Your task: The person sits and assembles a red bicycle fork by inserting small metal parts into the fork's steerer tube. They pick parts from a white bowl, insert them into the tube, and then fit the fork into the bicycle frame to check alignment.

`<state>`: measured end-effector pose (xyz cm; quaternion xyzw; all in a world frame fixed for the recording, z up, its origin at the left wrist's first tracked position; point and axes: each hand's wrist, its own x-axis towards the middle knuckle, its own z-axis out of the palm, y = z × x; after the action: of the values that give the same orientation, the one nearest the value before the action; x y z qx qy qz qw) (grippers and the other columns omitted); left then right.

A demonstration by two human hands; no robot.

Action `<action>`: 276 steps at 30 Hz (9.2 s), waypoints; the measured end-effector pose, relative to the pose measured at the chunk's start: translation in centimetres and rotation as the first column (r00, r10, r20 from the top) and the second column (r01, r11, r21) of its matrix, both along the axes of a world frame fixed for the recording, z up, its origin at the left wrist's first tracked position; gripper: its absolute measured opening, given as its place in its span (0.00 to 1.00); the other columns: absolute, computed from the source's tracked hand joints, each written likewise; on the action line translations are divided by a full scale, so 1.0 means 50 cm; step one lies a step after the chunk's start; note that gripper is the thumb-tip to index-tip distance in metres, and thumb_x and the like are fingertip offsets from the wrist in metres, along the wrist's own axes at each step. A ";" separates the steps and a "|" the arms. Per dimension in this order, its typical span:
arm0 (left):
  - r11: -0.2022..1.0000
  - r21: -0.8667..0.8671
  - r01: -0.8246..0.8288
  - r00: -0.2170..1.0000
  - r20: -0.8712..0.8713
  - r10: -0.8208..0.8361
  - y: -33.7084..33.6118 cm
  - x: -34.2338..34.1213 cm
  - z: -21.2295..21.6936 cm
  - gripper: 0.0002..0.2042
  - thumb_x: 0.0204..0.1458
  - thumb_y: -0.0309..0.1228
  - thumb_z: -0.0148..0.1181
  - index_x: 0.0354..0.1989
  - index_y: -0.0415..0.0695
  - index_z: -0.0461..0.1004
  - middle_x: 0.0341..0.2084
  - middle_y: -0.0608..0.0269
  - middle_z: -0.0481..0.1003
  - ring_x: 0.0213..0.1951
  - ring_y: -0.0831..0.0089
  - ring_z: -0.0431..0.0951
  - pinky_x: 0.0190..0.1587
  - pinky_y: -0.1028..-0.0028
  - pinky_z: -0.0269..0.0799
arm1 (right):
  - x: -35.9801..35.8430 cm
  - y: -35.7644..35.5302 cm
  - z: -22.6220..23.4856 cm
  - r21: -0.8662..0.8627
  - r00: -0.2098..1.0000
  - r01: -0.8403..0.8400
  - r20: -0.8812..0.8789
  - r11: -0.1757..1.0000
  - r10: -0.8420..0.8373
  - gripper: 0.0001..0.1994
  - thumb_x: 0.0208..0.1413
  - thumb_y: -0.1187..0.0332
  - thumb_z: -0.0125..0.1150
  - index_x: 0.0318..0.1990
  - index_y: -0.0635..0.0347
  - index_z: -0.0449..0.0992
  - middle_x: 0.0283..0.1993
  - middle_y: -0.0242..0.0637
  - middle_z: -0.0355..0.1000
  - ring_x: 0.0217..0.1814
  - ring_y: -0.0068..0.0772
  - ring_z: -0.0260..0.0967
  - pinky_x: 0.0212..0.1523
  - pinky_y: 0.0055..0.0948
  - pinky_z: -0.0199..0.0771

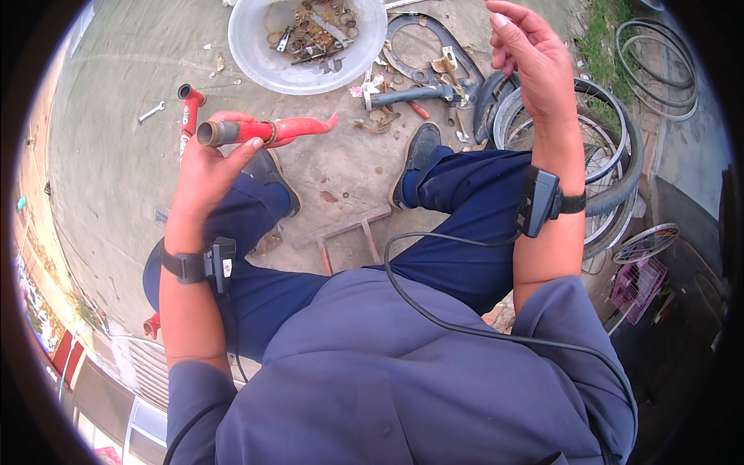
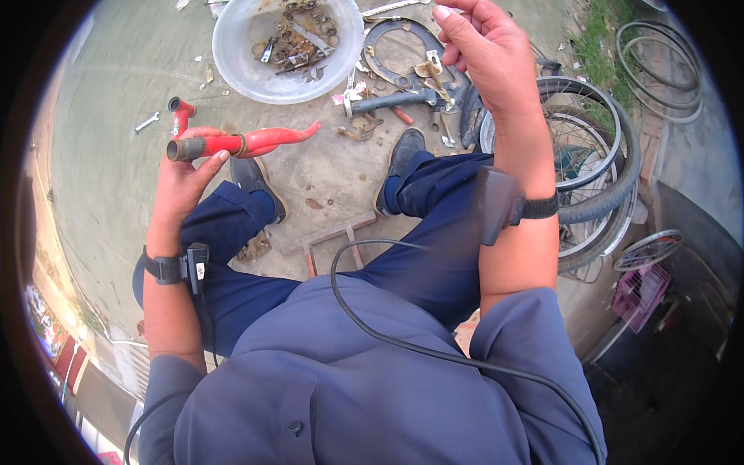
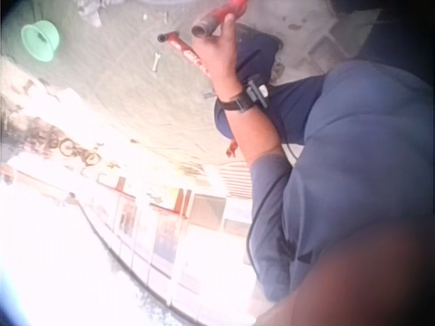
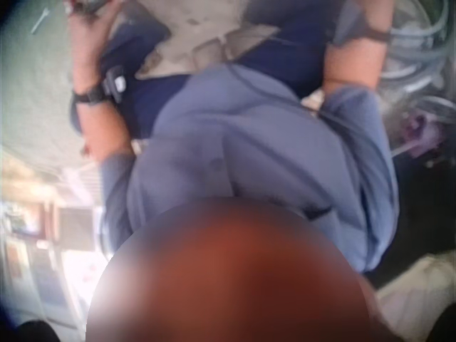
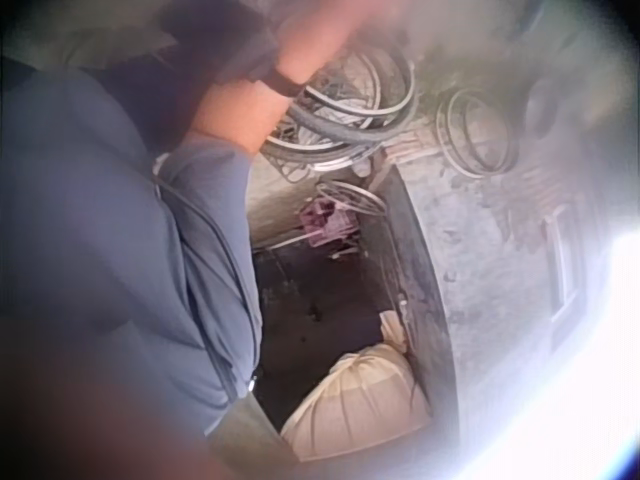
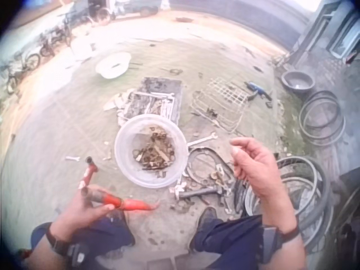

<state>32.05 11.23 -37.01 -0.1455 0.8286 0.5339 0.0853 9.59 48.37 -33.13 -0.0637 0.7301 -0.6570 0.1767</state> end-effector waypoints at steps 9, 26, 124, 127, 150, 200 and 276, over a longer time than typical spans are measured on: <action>1.000 -0.005 -0.013 1.000 0.002 0.013 -0.002 0.000 -0.009 0.15 0.57 0.24 0.70 0.52 0.39 0.76 0.46 0.61 0.81 0.49 0.73 0.80 0.55 0.70 0.76 | 0.007 -0.008 0.001 0.014 0.999 -0.024 -0.025 1.000 0.024 0.12 0.67 0.70 0.61 0.55 0.62 0.76 0.30 0.25 0.73 0.23 0.12 0.67 0.25 0.14 0.67; 0.999 -0.042 -0.030 0.999 -0.041 0.028 -0.003 0.006 0.001 0.15 0.54 0.24 0.71 0.50 0.39 0.78 0.41 0.61 0.83 0.47 0.73 0.81 0.54 0.69 0.75 | 0.004 -0.029 -0.018 0.036 0.994 -0.104 0.016 0.994 0.104 0.12 0.67 0.71 0.61 0.55 0.62 0.75 0.32 0.24 0.72 0.23 0.11 0.66 0.24 0.14 0.67; 0.891 -0.436 -0.123 0.924 0.277 0.263 -0.454 0.188 -0.206 0.30 0.52 0.31 0.67 0.62 0.36 0.64 0.41 0.39 0.80 0.44 0.43 0.82 0.47 0.55 0.76 | 0.297 -0.468 -0.240 0.094 0.851 -0.525 0.069 0.846 0.521 0.23 0.59 0.68 0.74 0.60 0.59 0.75 0.51 0.36 0.77 0.51 0.27 0.74 0.55 0.29 0.74; 0.909 -0.388 -0.154 0.923 0.273 0.272 -0.458 0.207 -0.156 0.29 0.52 0.29 0.67 0.61 0.36 0.65 0.38 0.43 0.80 0.42 0.48 0.83 0.46 0.57 0.77 | 0.307 -0.493 -0.256 -0.060 0.882 -0.456 0.099 0.888 0.460 0.24 0.59 0.66 0.74 0.60 0.60 0.75 0.50 0.35 0.77 0.52 0.24 0.73 0.55 0.29 0.75; 0.890 -0.132 -0.436 0.881 0.140 0.452 -0.434 0.362 0.078 0.18 0.53 0.18 0.64 0.52 0.38 0.69 0.38 0.63 0.78 0.40 0.72 0.81 0.48 0.65 0.78 | 0.269 -0.876 -0.272 0.242 0.719 -0.624 -0.194 0.742 0.668 0.23 0.55 0.54 0.74 0.56 0.51 0.79 0.42 0.40 0.78 0.46 0.39 0.76 0.49 0.37 0.75; 0.911 -0.230 -0.342 0.900 0.198 0.388 -0.434 0.342 0.047 0.30 0.52 0.24 0.66 0.65 0.42 0.64 0.41 0.52 0.79 0.44 0.57 0.82 0.50 0.61 0.76 | 0.210 -0.995 -0.297 0.347 0.497 -0.731 -0.320 0.588 0.807 0.20 0.55 0.61 0.74 0.53 0.53 0.79 0.43 0.39 0.79 0.47 0.40 0.75 0.52 0.38 0.74; 0.776 -0.371 -0.510 0.860 -0.234 0.453 -0.355 0.286 0.039 0.22 0.52 0.36 0.68 0.54 0.42 0.73 0.46 0.46 0.78 0.50 0.46 0.80 0.52 0.55 0.76 | 0.194 -0.905 -0.244 0.606 0.471 -0.621 -0.219 0.497 0.855 0.20 0.57 0.58 0.70 0.55 0.56 0.80 0.35 0.44 0.79 0.35 0.39 0.75 0.44 0.36 0.75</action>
<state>46.33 -6.51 -35.07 -0.3323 0.8622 0.3547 -0.1426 19.29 3.11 -45.30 -0.5062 0.7704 -0.2810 0.2668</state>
